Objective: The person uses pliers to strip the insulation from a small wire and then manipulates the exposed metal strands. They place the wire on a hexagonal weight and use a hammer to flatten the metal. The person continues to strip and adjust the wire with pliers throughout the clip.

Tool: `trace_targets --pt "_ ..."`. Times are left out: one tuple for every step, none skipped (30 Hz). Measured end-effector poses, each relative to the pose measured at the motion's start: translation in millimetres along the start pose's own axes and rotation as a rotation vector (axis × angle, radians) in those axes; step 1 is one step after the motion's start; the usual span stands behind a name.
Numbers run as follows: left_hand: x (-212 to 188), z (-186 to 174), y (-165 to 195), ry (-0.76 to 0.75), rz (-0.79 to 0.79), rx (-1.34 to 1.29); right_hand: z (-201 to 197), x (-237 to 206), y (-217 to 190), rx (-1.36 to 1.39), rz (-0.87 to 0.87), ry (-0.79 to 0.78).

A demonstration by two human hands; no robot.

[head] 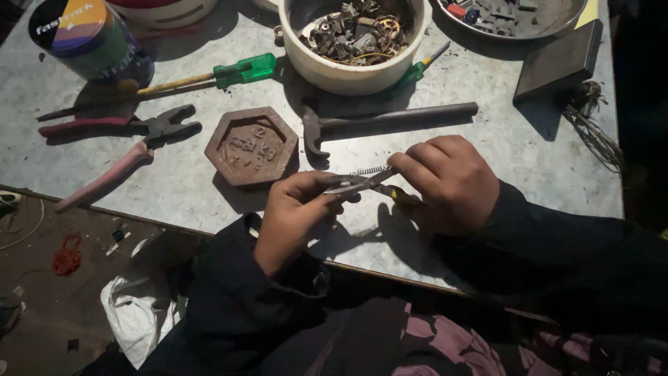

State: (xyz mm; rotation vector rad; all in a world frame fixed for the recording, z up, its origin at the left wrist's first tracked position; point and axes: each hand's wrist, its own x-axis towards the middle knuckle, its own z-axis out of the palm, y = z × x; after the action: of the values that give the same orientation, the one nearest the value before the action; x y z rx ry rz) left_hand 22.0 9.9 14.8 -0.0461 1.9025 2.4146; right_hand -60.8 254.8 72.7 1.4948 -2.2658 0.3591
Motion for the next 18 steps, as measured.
trace_targets --pt "0.1 0.3 0.3 -0.001 -0.004 -0.008 -0.7 -0.1 -0.7 -0.005 -0.005 0.005" --pt "-0.3 0.4 0.7 0.004 -0.010 -0.007 -1.3 -0.2 -1.6 -0.010 -0.009 0.011" --pt "-0.7 0.9 0.7 0.009 -0.016 -0.006 -1.9 -0.5 -2.4 -0.010 -0.007 0.018" --pt "-1.0 1.4 0.6 0.014 -0.022 -0.006 -2.5 -0.8 -3.1 -0.010 -0.004 0.026" --pt "-0.9 2.0 0.3 0.014 -0.021 -0.017 -2.6 -1.2 -3.7 -0.011 -0.001 0.033" --pt "-0.7 2.4 -0.1 0.013 -0.020 -0.029 -2.3 -1.3 -4.4 -0.017 0.005 0.032" --pt "-0.7 2.6 -0.5 0.013 -0.019 -0.040 -2.0 -1.5 -4.6 -0.023 0.012 0.030" --pt "-0.7 2.6 -0.8 0.011 -0.018 -0.039 -1.5 -1.7 -4.9 -0.029 0.018 0.029" --pt "-0.7 2.6 -1.3 0.009 -0.018 -0.038 -1.1 -1.7 -4.1 -0.028 0.010 0.022" --pt "-0.9 2.2 -1.4 0.008 -0.018 -0.037 -0.8 -1.5 -3.3 -0.026 0.003 0.014" --pt "-1.0 1.9 -1.8 0.005 -0.001 -0.041 0.0 -1.5 -2.9 -0.025 -0.004 0.006" --pt "-1.2 1.7 -2.0 0.002 0.017 -0.045 0.9 -1.3 -3.1 -0.031 0.000 0.014" --pt "-1.1 1.1 -2.2 -0.002 0.034 -0.048 1.7 -1.5 -3.6 -0.037 0.005 0.022" --pt "-0.8 0.0 -2.0 -0.018 0.024 -0.043 2.4 -1.4 -4.4 -0.043 0.010 0.031" --pt "-0.4 -1.1 -1.8 -0.034 0.013 -0.037 2.6 -1.5 -5.0 -0.042 0.007 0.037" --pt "0.2 -2.1 -1.7 -0.051 0.003 -0.033 2.6 -1.5 -5.9 -0.041 0.005 0.043" --pt "0.3 -2.2 -2.1 -0.041 0.004 -0.019 2.4 -1.3 -6.3 -0.040 0.002 0.049" --pt "0.0 -2.3 -2.5 -0.030 0.005 -0.005 2.1 -1.0 -6.7 -0.039 0.001 0.053"
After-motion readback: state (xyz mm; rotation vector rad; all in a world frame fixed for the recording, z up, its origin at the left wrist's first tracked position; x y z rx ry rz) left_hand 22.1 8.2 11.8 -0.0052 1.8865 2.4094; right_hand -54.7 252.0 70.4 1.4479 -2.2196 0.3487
